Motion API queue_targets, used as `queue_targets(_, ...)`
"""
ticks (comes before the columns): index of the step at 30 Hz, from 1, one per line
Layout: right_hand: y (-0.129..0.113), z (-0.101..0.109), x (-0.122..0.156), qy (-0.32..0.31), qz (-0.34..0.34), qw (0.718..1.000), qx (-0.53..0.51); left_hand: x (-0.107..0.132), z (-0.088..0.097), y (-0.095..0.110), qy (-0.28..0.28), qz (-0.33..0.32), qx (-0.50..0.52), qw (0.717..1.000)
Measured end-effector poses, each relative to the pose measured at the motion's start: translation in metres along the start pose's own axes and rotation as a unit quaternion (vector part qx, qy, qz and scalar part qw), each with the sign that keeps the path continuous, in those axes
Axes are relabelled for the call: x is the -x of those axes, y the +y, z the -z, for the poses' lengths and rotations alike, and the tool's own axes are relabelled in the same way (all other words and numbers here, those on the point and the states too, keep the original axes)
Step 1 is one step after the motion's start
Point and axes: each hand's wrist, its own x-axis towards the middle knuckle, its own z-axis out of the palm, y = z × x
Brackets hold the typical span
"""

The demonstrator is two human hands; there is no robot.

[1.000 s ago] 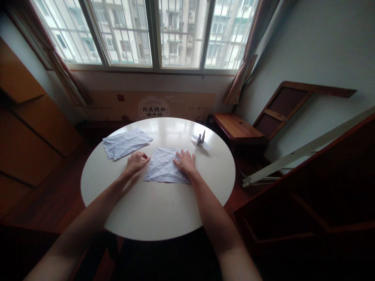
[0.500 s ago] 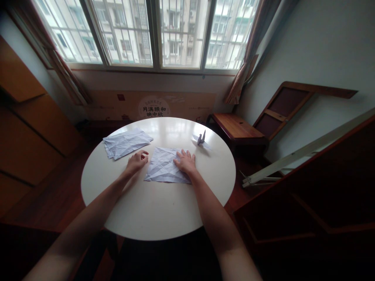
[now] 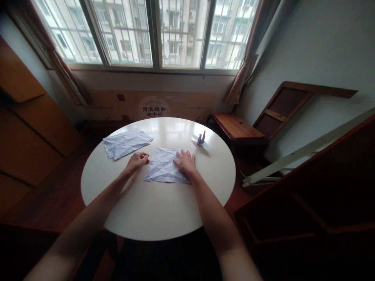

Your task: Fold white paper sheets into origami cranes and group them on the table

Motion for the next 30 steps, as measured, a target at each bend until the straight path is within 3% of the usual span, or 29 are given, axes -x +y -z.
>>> queue_targets(11,0.002,-0.002,-0.002,0.004,0.002,1.0,0.001,-0.004,-0.004,-0.002,-0.025,0.02,0.204,0.978)
queue_targets(18,0.002,-0.002,-0.001,0.008,0.005,1.0,-0.002,0.001,0.002,0.01,-0.054,0.043,0.272,0.96)
queue_targets(25,0.001,0.0,0.0,0.007,0.006,1.0,0.002,0.007,0.01,0.023,-0.026,0.06,0.285,0.956)
queue_targets(30,0.002,0.0,0.0,0.002,0.003,1.0,0.01,0.009,0.015,0.031,-0.022,0.099,0.363,0.926)
